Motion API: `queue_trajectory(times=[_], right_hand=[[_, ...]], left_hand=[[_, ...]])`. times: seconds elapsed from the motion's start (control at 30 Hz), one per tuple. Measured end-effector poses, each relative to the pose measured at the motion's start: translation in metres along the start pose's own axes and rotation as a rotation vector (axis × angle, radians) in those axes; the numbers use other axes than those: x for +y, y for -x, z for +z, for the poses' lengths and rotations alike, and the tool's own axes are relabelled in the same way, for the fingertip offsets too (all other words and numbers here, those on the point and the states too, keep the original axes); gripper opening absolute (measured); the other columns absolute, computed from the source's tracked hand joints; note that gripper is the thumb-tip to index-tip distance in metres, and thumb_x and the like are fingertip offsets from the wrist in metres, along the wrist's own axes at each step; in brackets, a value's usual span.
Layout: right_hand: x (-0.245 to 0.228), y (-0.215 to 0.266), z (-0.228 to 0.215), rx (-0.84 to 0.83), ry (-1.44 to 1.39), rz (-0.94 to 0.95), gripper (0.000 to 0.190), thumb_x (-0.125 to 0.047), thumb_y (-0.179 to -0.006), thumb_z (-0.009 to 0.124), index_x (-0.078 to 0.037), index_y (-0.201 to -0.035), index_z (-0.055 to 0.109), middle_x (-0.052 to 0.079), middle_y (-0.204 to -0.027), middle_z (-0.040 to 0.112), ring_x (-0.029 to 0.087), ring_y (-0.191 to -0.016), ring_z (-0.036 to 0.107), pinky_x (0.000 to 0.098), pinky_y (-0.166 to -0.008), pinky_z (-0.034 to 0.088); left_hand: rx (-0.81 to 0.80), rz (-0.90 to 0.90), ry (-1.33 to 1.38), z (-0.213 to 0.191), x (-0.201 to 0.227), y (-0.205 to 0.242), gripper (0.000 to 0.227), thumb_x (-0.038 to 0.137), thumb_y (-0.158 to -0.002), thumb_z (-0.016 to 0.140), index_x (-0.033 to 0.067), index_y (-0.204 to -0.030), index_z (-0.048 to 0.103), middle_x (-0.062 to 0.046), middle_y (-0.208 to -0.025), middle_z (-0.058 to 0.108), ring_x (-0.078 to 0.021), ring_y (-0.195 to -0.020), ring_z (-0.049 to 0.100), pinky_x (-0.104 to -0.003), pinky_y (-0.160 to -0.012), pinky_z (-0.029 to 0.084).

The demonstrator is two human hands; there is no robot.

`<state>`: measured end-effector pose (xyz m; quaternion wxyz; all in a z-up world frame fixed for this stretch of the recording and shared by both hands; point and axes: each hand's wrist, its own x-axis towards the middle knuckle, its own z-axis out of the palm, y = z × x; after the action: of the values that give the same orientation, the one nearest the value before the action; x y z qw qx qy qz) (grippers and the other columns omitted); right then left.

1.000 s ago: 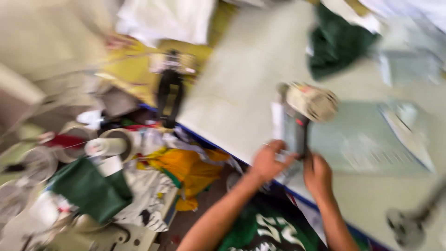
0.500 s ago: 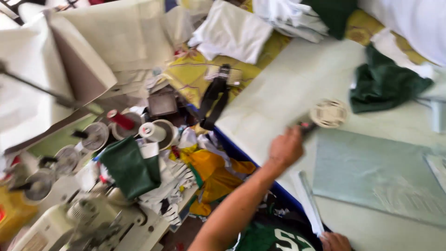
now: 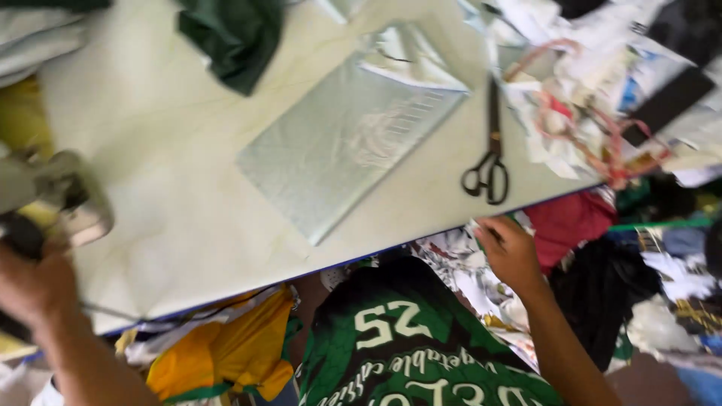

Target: The person cuts a light blue patterned fabric using shears, measures it with a tape measure, and uses a sewing machine to stitch the edges. They then mark the fabric with a pen and fold it.

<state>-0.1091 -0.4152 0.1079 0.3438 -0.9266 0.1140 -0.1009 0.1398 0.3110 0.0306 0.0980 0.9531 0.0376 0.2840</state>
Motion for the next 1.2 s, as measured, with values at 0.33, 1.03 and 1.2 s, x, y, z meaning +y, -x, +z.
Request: queue_trajectory(times=[0.33,1.03,1.2], right_hand=[[0.000,-0.082,0.005,-0.581,0.071,-0.124,0.024,-0.010,-0.093,0.068,-0.008,-0.115,0.077,0.008,-0.104,0.076,0.022,-0.095,0.069,0.0364,-0.080,0.054],[0.132,-0.189,-0.021,0.137,0.029,-0.306,0.021,0.001,-0.091,0.078,-0.005,-0.111,0.074,0.015,-0.104,0.069,0.037,-0.098,0.066,0.0426,-0.092,0.052],[0.075,-0.179,0.053,-0.203,0.049,-0.577,0.022,-0.003,-0.091,0.071,-0.011,-0.111,0.073,0.014,-0.099,0.069,0.035,-0.095,0.066,0.0436,-0.086,0.052]], left_hand=[[0.066,0.043,0.189,0.003,0.261,0.086,0.041,0.011,-0.099,0.090,-0.0011,-0.128,0.065,-0.021,-0.127,0.064,-0.0426,-0.119,0.057,-0.057,-0.101,0.038],[-0.564,0.298,0.599,0.035,0.565,0.160,0.038,0.044,-0.080,0.081,0.0291,-0.115,0.075,0.003,-0.109,0.063,-0.0247,-0.103,0.060,-0.040,-0.081,0.047],[-0.141,-0.179,0.209,0.069,0.447,0.161,0.035,0.016,-0.088,0.084,0.0115,-0.119,0.070,-0.011,-0.113,0.068,-0.0321,-0.106,0.065,-0.046,-0.095,0.048]])
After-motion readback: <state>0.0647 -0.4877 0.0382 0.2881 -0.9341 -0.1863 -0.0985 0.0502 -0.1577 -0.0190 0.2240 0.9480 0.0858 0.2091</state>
